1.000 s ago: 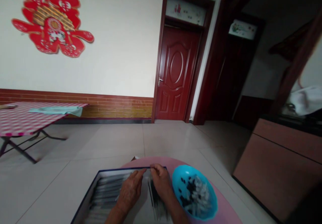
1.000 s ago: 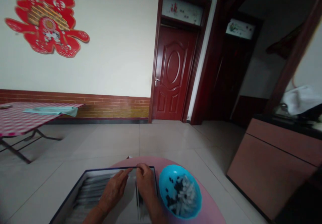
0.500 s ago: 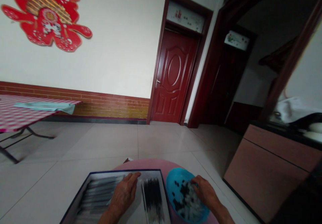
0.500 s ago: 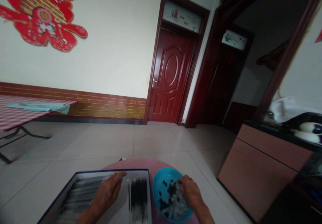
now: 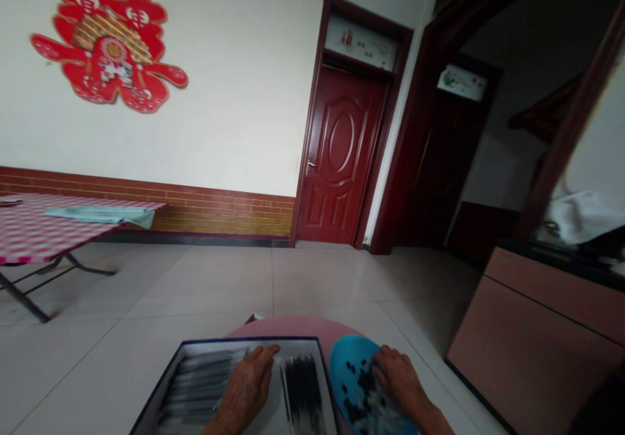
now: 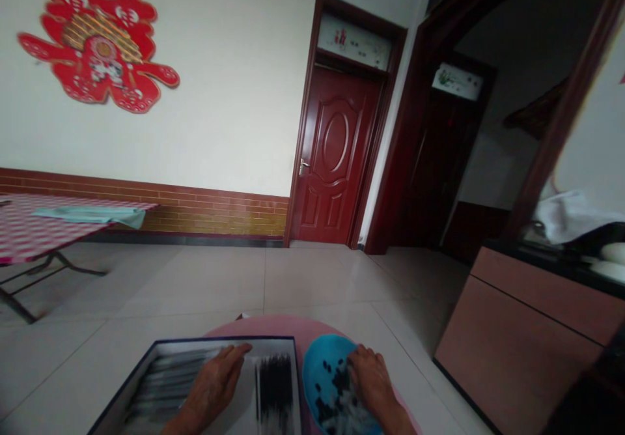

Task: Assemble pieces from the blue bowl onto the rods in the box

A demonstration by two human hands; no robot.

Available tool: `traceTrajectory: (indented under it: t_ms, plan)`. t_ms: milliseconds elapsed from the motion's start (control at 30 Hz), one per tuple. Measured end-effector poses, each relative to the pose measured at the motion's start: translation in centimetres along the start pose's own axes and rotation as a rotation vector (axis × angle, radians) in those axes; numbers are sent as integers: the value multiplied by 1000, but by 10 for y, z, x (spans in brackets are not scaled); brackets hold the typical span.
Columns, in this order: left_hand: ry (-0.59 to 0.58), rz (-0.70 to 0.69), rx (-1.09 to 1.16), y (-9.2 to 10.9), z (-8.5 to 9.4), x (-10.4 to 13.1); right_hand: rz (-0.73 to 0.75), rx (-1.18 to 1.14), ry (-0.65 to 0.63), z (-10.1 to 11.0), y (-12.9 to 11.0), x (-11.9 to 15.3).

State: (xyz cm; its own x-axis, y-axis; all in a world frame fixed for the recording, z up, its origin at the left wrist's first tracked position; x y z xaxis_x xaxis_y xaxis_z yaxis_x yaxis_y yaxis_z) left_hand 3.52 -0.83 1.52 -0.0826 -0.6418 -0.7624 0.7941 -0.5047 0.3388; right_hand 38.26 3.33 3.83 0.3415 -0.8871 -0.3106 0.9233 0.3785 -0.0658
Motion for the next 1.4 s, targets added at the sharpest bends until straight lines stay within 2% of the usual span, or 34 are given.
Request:
traceTrajectory:
  t_ms: [133,233,333,433,500,567,700,867,1133,1300,1400]
  plan:
    - [34,-7,15,6,1,-1,-67,-487,198,13,-24,-20]
    - [76,22,2,9,4,-3,-226,-902,334,6,-64,-39]
    - [70,32,-5,12,8,-4,-400,-1420,286,-14,-121,-54]
    - [36,36,3,13,12,-7,-531,-1825,206,-34,-170,-60]
    - [42,32,9,14,14,-9,-586,-2008,165,-46,-189,-62]
    - [49,30,20,16,16,-11,-639,-2128,113,-58,-198,-63]
    - [-14,80,32,19,14,-13,-669,-2213,36,-72,-202,-62]
    - [-45,127,21,21,11,-11,-609,-2154,9,-67,-206,-59]
    - [-29,139,11,13,3,-3,-497,-1963,54,-60,-209,-55]
    - [59,135,-2,13,6,-1,-492,-1818,127,-58,-206,-55]
    - [63,154,9,13,7,-2,-507,-1751,148,-58,-204,-55]
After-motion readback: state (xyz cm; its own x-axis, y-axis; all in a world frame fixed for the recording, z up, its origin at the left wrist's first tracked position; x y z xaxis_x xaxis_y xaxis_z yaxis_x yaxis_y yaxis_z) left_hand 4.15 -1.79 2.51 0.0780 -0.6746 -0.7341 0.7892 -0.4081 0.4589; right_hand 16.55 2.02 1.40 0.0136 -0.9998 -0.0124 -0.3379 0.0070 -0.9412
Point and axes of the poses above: each hand's wrist, its own x-axis away from the middle knuckle, its own z-axis out of the back of the hand, y = z × x, the point moved 4 cm from there along -x, towards the middle knuckle, and after that the axes turned 7 degrees about z, right-handed, at the moved point
